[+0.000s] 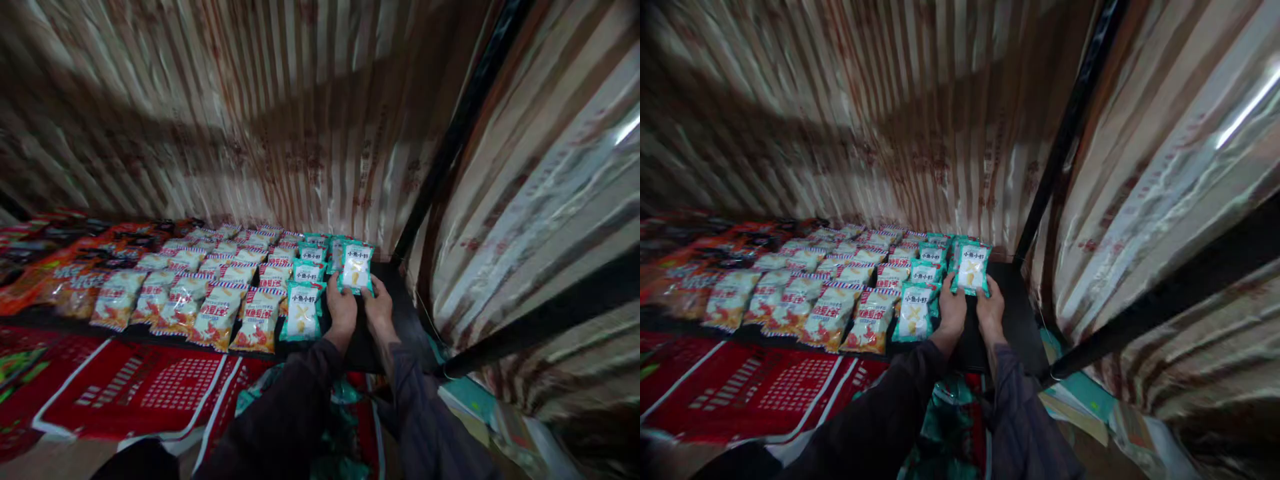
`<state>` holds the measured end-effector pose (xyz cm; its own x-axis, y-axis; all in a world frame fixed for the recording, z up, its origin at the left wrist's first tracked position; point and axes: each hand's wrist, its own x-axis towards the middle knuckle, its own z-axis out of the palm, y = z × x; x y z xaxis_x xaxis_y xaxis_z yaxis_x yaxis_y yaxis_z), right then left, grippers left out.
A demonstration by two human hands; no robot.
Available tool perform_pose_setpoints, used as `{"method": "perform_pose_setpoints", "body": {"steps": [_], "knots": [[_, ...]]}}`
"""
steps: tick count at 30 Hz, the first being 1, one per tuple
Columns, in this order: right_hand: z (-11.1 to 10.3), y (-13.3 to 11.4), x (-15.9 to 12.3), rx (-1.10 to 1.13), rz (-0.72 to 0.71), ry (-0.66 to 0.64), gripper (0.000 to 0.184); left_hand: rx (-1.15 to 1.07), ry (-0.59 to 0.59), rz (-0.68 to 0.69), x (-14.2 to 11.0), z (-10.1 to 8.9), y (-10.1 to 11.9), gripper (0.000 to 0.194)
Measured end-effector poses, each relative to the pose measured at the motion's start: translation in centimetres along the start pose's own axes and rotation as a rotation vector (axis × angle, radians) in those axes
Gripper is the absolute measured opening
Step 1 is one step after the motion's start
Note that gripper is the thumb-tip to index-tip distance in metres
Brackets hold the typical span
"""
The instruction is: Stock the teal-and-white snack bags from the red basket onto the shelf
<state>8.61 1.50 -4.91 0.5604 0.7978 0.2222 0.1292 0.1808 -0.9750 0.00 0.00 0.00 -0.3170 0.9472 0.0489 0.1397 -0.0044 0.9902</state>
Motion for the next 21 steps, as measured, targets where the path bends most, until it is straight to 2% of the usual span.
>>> {"method": "perform_pose_setpoints", "body": {"steps": [5,9,14,21], "knots": [[1.9,0.8,1.7,-0.070,0.008,-0.017,0.045,0.055,-0.007,-0.007,0.8,0.4,-0.4,0.053],[3.0,1.7,2.3,-0.169,0.044,-0.014,0.043,0.105,-0.021,-0.093,1.2,0.3,-0.6,0.051],[3.3,2.0,2.8,-0.225,0.042,-0.010,0.041,0.128,-0.071,-0.131,1.6,0.4,-1.1,0.050],[3.8,1.2,2.9,-0.364,-0.041,-0.037,0.045,0.141,-0.053,-0.109,2.4,0.4,-1.2,0.049]]}}
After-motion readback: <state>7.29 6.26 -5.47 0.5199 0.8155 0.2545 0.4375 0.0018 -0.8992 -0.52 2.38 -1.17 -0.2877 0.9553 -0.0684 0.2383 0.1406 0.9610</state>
